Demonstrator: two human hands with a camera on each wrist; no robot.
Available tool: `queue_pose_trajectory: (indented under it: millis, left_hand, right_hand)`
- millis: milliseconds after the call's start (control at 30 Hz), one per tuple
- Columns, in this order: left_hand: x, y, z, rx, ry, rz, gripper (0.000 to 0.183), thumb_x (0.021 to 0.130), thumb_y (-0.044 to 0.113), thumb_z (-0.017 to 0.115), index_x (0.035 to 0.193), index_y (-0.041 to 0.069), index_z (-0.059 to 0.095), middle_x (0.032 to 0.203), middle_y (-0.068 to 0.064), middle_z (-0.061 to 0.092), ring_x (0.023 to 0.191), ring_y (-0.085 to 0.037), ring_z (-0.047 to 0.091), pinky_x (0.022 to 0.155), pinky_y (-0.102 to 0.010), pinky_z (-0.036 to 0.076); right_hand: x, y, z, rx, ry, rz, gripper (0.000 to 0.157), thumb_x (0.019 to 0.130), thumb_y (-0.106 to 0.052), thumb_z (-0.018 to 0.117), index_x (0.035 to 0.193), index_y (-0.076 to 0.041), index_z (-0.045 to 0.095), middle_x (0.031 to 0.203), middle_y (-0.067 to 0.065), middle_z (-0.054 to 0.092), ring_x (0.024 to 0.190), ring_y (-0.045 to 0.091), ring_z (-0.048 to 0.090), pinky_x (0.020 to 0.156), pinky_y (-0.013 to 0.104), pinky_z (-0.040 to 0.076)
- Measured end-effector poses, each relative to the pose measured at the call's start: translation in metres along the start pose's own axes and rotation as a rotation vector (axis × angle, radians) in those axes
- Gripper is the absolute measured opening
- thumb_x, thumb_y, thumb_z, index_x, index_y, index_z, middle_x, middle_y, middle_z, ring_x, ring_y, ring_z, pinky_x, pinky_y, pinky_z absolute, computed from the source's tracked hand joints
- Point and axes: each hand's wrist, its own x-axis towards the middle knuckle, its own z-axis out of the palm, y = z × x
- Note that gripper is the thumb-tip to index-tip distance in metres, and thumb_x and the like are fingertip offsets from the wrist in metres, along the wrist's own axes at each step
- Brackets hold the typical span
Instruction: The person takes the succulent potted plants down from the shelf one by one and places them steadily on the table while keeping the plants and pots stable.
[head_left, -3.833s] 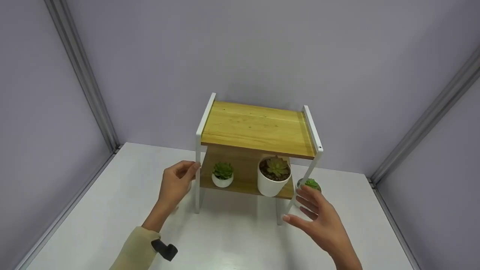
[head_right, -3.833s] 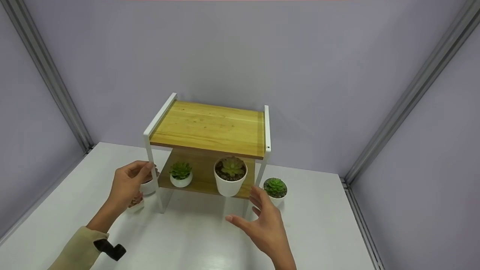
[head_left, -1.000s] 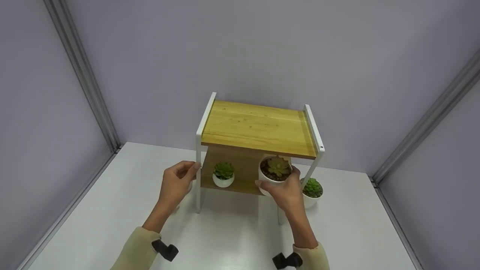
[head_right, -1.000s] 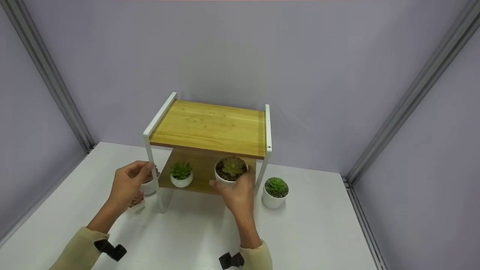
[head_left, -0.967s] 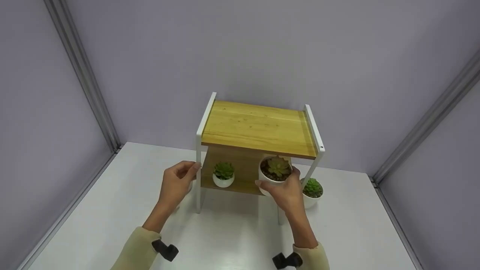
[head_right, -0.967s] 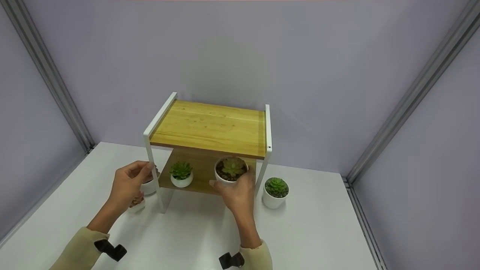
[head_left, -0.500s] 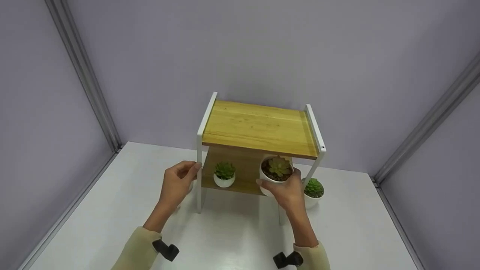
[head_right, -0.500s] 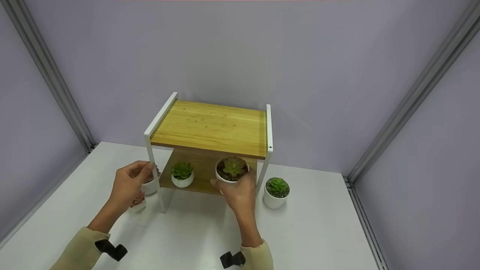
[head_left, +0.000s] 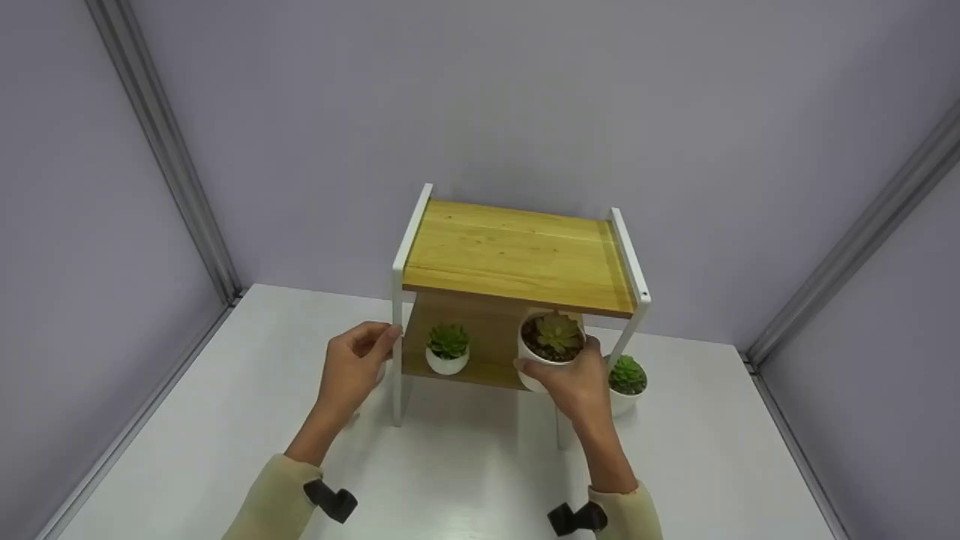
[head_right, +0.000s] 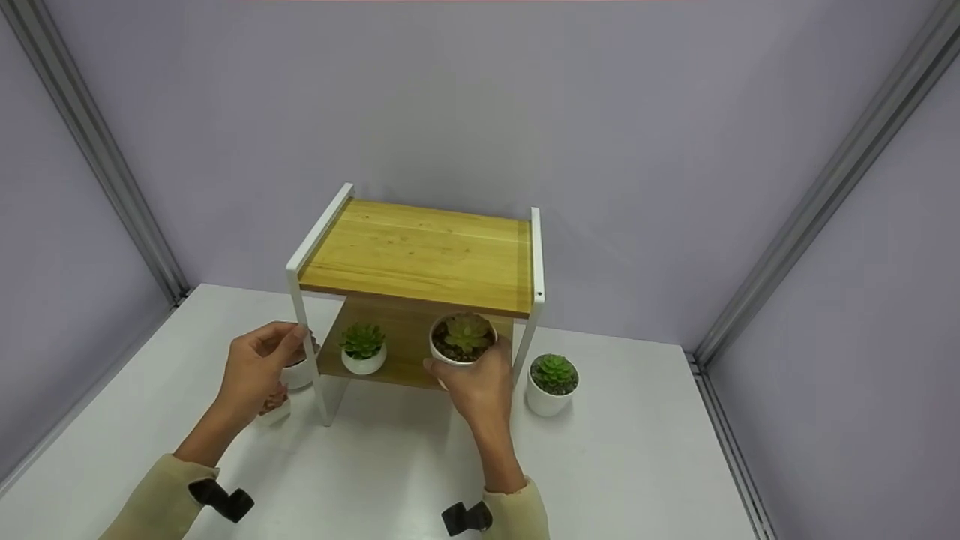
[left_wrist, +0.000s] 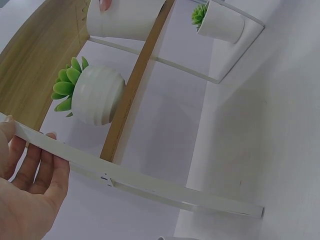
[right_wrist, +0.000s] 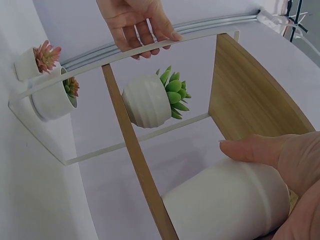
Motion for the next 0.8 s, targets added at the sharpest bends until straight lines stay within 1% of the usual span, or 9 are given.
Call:
queue_pose_trajectory:
  millis: [100,200,333,467,633,733,800]
  left_hand:
    - [0.001,0.0,0.0,-0.008,-0.002,0.0,0.034,0.091,0.045,0.066,0.105,0.014,0.073,0.108,-0.014,0.071,0.101,-0.026,0.07,0.085,-0.023,0.057]
    - [0.001,0.003,0.0,-0.009,-0.006,-0.018,0.028,0.094,0.039,0.065,0.105,0.014,0.073,0.11,-0.016,0.07,0.103,-0.026,0.07,0.085,-0.021,0.057]
    - [-0.004,0.016,0.0,-0.008,-0.016,-0.036,0.025,0.096,0.032,0.064,0.107,0.01,0.072,0.114,-0.018,0.069,0.105,-0.028,0.069,0.086,-0.022,0.057]
    - [-0.01,0.031,-0.002,-0.004,-0.018,-0.042,0.026,0.097,0.029,0.063,0.109,0.006,0.072,0.113,-0.02,0.069,0.105,-0.028,0.069,0.087,-0.023,0.057]
    - [-0.011,0.034,-0.002,-0.006,-0.013,-0.041,0.027,0.097,0.028,0.063,0.109,0.006,0.071,0.113,-0.02,0.069,0.107,-0.032,0.068,0.086,-0.022,0.057]
    - [-0.011,0.033,-0.001,0.002,-0.013,-0.043,0.028,0.097,0.029,0.063,0.109,0.006,0.071,0.113,-0.019,0.069,0.104,-0.027,0.069,0.086,-0.021,0.056]
    - [-0.011,0.033,-0.001,0.008,-0.012,-0.047,0.029,0.097,0.03,0.063,0.11,0.004,0.071,0.113,-0.019,0.069,0.101,-0.02,0.069,0.085,-0.021,0.056]
  right_hand:
    - [0.0,0.0,0.001,-0.005,0.007,-0.011,0.11,0.066,-0.034,0.09,0.146,0.006,0.026,0.135,0.022,0.049,0.126,0.035,0.054,0.102,0.052,0.048]
    - [0.0,0.0,0.001,-0.023,0.014,-0.011,0.11,0.066,-0.037,0.09,0.146,0.006,0.026,0.135,0.022,0.049,0.126,0.034,0.054,0.101,0.052,0.049]
    - [0.0,0.0,0.001,-0.027,0.017,-0.018,0.11,0.067,-0.038,0.09,0.145,0.007,0.026,0.135,0.023,0.049,0.126,0.035,0.054,0.101,0.052,0.048]
    - [-0.001,0.0,0.001,-0.027,0.015,-0.025,0.11,0.066,-0.039,0.09,0.145,0.006,0.027,0.135,0.022,0.049,0.125,0.034,0.054,0.101,0.052,0.049]
    - [-0.001,0.001,0.001,-0.025,0.019,-0.028,0.107,0.066,-0.039,0.09,0.143,0.005,0.029,0.132,0.02,0.05,0.123,0.033,0.055,0.1,0.051,0.049]
    - [-0.001,0.001,0.001,-0.022,0.021,-0.025,0.106,0.066,-0.039,0.09,0.142,0.005,0.03,0.131,0.02,0.052,0.122,0.033,0.056,0.099,0.05,0.05]
    - [-0.001,0.001,0.001,-0.021,0.021,-0.023,0.106,0.066,-0.04,0.09,0.142,0.004,0.031,0.13,0.02,0.052,0.121,0.032,0.056,0.099,0.05,0.05]
